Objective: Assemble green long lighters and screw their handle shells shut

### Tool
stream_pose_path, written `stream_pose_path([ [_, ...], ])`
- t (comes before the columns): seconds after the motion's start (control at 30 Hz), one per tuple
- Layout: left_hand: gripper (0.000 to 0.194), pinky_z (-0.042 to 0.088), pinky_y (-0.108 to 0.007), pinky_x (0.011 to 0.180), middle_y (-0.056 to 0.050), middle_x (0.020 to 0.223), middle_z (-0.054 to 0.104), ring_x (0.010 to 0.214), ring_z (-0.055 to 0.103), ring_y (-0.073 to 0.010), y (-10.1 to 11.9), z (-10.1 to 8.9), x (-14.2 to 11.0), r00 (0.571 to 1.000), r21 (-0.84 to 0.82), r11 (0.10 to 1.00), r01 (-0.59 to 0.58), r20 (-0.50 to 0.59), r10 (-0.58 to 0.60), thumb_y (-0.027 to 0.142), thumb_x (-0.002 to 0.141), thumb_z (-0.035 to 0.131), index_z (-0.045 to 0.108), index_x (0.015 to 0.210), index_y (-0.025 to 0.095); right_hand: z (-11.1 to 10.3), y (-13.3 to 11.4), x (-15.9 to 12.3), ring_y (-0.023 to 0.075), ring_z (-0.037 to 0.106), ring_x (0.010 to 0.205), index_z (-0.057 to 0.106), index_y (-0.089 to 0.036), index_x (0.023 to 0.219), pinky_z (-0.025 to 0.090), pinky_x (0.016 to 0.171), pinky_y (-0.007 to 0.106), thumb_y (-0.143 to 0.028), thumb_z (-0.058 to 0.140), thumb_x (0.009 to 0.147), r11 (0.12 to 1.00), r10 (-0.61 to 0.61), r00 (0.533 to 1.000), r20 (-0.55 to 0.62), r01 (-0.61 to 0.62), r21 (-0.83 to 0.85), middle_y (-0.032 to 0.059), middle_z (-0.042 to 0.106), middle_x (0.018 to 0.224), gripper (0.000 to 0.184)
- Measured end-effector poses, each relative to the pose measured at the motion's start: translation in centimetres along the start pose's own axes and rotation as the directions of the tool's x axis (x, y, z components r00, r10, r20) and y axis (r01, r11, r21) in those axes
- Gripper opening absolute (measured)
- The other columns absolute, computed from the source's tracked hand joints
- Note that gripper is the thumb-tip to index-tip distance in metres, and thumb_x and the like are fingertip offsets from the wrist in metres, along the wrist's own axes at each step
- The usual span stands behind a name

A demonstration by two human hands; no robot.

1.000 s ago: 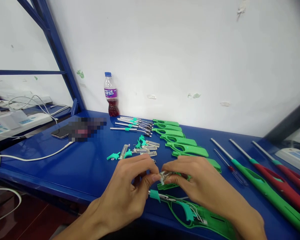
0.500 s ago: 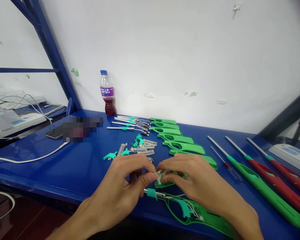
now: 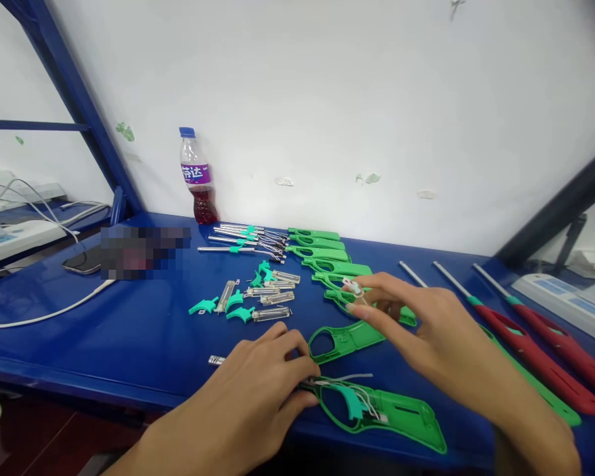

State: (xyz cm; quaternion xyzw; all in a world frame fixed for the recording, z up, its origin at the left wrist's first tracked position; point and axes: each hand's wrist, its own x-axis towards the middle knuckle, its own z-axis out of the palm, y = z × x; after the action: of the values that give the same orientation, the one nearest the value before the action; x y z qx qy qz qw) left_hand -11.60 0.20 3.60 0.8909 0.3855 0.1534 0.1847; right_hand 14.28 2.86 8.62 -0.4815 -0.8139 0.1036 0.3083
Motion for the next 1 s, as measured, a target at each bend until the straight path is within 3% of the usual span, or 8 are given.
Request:
stream_pose_path([
  [0.13,0.012,0.044,-0.033,0.083,0.003,0.117,0.067,0.111,0.062,-0.0217,-0.7,0.0,0.1,1.000,0.032,0.999,-0.010,-0.004,0.010,0.019,0.107,0.065,0.069,0.107,0.030,-0.2,-0.2,0.0,0.0146,0.076,0.081,0.071,-0.035,0.115,0.051,0.068,0.026,-0.047,0.060,0.109,1.000,-0.023,1.000,0.002,0.023,-0.019,-0.0091,0.082,0.098,0.018],
  [0.27,0.012,0.045,-0.032,0.083,0.003,0.115,0.066,0.105,0.065,-0.0189,-2.1,-0.5,-0.2,1.000,0.046,0.999,0.002,-0.030,-0.001,0.018,0.106,0.066,0.069,0.104,0.029,-0.1,-0.1,0.0,0.0162,0.076,0.097,0.073,-0.036,0.115,0.053,0.082,0.028,-0.042,0.060,0.110,0.998,-0.028,1.000,0.000,0.028,-0.047,-0.0092,0.082,0.114,0.015],
  [0.43,0.013,0.048,-0.033,0.082,0.002,0.114,0.066,0.091,0.068,-0.0182,-3.7,-1.5,-1.0,0.992,0.119,0.988,0.102,-0.081,-0.092,0.018,0.104,0.066,0.072,0.101,0.029,-0.1,0.4,-0.1,0.0220,0.076,0.110,0.075,-0.035,0.118,0.054,0.096,0.035,-0.039,0.057,0.110,0.999,0.000,1.000,0.031,0.002,-0.049,-0.0052,0.081,0.122,0.021],
  [0.57,0.013,0.050,-0.035,0.086,0.000,0.116,0.067,0.100,0.068,-0.0212,-2.7,-1.8,-0.9,0.989,0.110,0.991,0.071,-0.139,-0.056,0.024,0.107,0.062,0.073,0.109,0.032,0.0,1.0,-0.7,0.0250,0.077,0.106,0.075,-0.041,0.124,0.056,0.090,0.039,-0.050,0.059,0.107,0.993,0.108,0.988,0.109,-0.102,-0.059,-0.0059,0.082,0.120,0.025],
  [0.73,0.015,0.054,-0.041,0.086,-0.005,0.113,0.068,0.106,0.065,-0.0273,-0.7,-0.1,1.0,0.984,0.104,0.994,0.015,-0.178,0.004,0.028,0.109,0.058,0.072,0.115,0.027,-0.2,1.4,-1.7,0.0281,0.073,0.115,0.077,-0.039,0.124,0.056,0.096,0.041,-0.053,0.053,0.109,0.986,0.161,0.942,0.296,-0.142,-0.086,-0.0002,0.081,0.123,0.032],
  [0.9,0.011,0.053,-0.041,0.081,-0.005,0.107,0.069,0.104,0.061,-0.0286,-0.4,1.7,2.0,0.978,0.098,0.995,-0.010,-0.206,0.030,0.026,0.107,0.060,0.071,0.108,0.025,-0.3,0.7,-1.7,0.0256,0.077,0.090,0.084,-0.030,0.109,0.058,0.078,0.032,-0.051,0.051,0.109,0.989,0.141,0.883,0.447,-0.144,-0.027,0.0050,0.084,0.098,0.039],
  [1.0,0.013,0.050,-0.038,0.076,-0.003,0.103,0.069,0.099,0.059,-0.0263,-0.5,2.2,2.1,0.970,0.091,0.995,-0.029,-0.240,0.050,0.022,0.108,0.057,0.070,0.104,0.025,-0.2,0.5,-1.6,0.0238,0.076,0.087,0.085,-0.031,0.107,0.055,0.075,0.031,-0.049,0.052,0.109,0.989,0.138,0.871,0.471,-0.149,-0.012,0.0032,0.084,0.100,0.038],
])
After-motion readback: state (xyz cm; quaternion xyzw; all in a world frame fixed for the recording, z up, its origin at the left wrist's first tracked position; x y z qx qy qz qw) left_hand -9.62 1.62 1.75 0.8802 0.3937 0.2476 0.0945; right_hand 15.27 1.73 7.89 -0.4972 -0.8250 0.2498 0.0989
